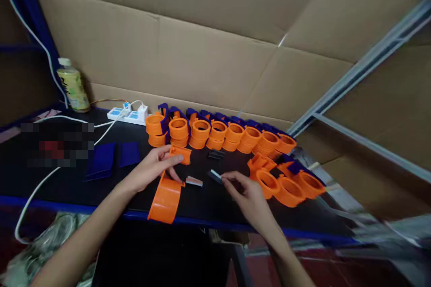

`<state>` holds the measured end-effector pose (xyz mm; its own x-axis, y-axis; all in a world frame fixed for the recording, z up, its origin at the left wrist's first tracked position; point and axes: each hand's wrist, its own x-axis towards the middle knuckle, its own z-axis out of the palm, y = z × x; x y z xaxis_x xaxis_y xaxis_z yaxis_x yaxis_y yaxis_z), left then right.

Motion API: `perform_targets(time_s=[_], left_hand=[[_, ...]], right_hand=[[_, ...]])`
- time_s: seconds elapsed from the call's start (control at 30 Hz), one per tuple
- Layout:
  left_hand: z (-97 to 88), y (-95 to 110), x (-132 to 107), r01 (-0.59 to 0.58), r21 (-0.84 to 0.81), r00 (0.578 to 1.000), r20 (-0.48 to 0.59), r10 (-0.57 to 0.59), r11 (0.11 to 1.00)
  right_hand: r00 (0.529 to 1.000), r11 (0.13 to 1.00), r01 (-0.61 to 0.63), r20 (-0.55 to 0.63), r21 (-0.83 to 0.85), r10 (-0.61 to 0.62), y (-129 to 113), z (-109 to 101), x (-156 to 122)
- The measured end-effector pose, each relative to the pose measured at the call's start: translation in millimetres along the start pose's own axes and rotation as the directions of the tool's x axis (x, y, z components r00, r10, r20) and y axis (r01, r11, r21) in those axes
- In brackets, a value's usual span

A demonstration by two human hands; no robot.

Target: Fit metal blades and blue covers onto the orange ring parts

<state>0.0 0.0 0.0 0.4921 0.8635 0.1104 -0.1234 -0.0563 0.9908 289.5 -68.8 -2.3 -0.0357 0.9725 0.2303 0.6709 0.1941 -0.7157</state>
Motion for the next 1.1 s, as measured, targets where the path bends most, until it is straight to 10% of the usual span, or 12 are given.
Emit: perform_targets(time_s=[0.43,1.1], left_hand=[[21.1,-2.8,-4.2,0.130,-0.046,0.950,0.293,-0.111,0.990],[25.7,-11.9,-2.0,0.191,-0.009,0.953,0.241,-0.183,0.982]], right_hand=[[0.955,0.949,0.285,-0.043,-0.138,-0.293,-48.6,21.4,15.5],[0.933,0.920,0.358,0.108,-0.159,-0.344,-37.5,31.6,38.9]])
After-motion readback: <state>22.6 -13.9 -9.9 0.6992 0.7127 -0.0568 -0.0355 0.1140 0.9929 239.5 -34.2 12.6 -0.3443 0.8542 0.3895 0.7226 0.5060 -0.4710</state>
